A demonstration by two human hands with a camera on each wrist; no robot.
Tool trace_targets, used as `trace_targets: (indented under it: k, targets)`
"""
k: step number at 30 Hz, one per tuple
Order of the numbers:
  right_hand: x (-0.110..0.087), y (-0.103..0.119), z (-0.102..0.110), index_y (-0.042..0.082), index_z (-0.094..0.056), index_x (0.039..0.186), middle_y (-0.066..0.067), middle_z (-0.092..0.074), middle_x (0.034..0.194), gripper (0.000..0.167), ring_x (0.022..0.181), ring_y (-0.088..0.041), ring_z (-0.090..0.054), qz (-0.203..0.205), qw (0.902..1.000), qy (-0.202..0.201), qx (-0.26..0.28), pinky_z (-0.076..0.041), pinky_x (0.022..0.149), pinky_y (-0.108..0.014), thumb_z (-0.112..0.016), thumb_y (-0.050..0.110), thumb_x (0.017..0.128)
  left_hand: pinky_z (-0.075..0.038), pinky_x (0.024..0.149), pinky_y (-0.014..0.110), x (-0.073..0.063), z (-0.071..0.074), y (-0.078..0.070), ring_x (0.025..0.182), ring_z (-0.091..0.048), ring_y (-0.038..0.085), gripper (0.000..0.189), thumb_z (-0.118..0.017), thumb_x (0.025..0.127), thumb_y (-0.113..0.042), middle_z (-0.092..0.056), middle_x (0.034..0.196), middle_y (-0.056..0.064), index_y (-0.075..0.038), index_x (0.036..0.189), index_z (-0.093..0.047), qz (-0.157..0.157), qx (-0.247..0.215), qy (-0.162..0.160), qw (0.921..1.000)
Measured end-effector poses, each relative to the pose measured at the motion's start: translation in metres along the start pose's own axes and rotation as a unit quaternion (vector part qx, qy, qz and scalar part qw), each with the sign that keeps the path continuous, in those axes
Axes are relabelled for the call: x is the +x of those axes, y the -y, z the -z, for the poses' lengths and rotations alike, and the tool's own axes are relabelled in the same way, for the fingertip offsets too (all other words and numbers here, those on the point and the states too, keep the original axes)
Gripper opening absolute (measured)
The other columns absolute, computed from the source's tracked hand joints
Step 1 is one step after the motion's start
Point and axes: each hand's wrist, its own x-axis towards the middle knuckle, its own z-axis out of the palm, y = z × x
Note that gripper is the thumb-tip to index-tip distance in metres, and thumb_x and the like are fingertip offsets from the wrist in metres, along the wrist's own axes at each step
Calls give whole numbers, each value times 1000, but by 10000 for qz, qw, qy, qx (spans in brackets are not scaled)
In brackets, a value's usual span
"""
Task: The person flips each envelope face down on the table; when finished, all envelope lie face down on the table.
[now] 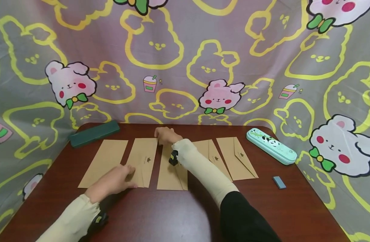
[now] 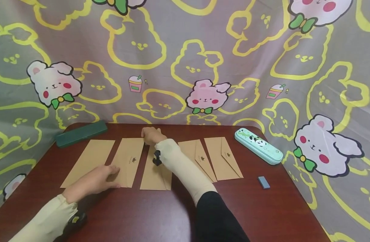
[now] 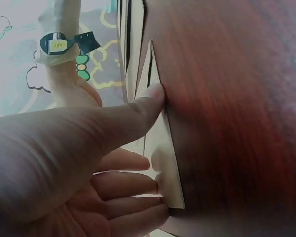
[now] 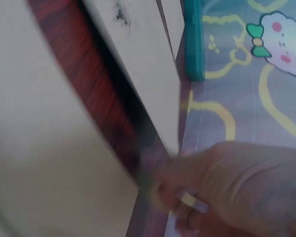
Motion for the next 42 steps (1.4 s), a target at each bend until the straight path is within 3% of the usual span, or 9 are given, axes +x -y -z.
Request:
trace_targets:
  k: [3, 7, 12, 18, 23, 26, 31, 35, 42]
  targets:
    - [1, -9, 5, 14, -67, 127, -3, -73, 113, 32, 107, -19, -65, 642, 9969, -207, 411, -40, 114, -44, -71, 8, 96, -56, 78, 40, -2, 0, 2, 90, -68, 28, 52, -89, 80, -31, -69, 102, 14, 4, 112, -67, -39, -65, 122, 9999]
    - [3, -15, 15, 15, -73, 123, -4, -74, 122, 26, 114, -19, -68, 1334, 9864, -418, 862, -53, 101, -35, -71, 12, 97, -53, 100, 50, -4, 2, 4, 123, -65, 39, 79, -85, 85, -33, -58, 143, 30, 8, 144, -53, -88, -400, 275, 9988]
    - [7, -11, 24, 16, -69, 129, -6, -67, 138, 28, 126, -15, -64, 1798, 9633, -111, 1992, -51, 106, -32, -65, 21, 102, -54, 81, 29, -7, 3, -3, 100, -68, 11, 80, -73, 96, -35, -64, 140, 21, 6, 155, -37, -290, -955, 235, 9947]
    - [12, 6, 20, 12, -63, 135, -10, -67, 136, 33, 119, -26, -69, 1779, 9256, 318, 3325, -55, 101, -41, -62, 24, 104, -56, 85, 28, -10, -2, -15, 108, -71, 11, 78, -73, 97, -27, -72, 130, 11, 6, 156, -34, -634, -1259, -70, 9900]
    - [10, 13, 18, 17, -66, 130, -5, -72, 129, 31, 117, -31, -70, 1636, 9308, 117, 3267, -56, 98, -48, -65, 29, 102, -57, 84, 38, -11, -1, -20, 106, -71, 18, 91, -78, 90, -43, -73, 123, 11, 6, 155, -38, 56, -972, -306, 9948]
    - [8, 14, 18, 18, -65, 131, -4, -71, 130, 32, 120, -33, -67, 1596, 9337, 138, 3201, -54, 100, -52, -65, 31, 102, -55, 87, 47, -13, 1, -24, 110, -65, 25, 102, -85, 80, -51, -65, 119, 9, -2, 156, -38, 441, -903, -831, 9915]
    - [7, 15, 18, 18, -65, 132, -2, -70, 130, 32, 122, -32, -65, 1627, 9377, 223, 3062, -54, 100, -49, -64, 31, 103, -50, 96, 40, -16, 8, -29, 117, -58, 20, 83, -94, 74, -35, -57, 126, -1, -24, 146, -54, -462, -1406, -2235, 9634]
    - [9, 14, 18, 17, -65, 132, -3, -70, 129, 33, 120, -28, -65, 1621, 9390, 237, 3024, -56, 98, -42, -64, 31, 102, -44, 93, 19, -14, 8, -33, 108, -55, 7, 65, -94, 73, -22, -58, 119, -8, -27, 131, -68, -1152, -1503, -2710, 9438]
    - [11, 14, 17, 8, -66, 133, -10, -70, 132, 35, 115, -22, -70, 1621, 9354, 190, 3136, -55, 102, -41, -68, 23, 101, -54, 89, 16, -10, -1, -27, 106, -57, 13, 47, -92, 76, -11, -53, 116, 2, -16, 119, -75, -845, -1758, -2857, 9382]
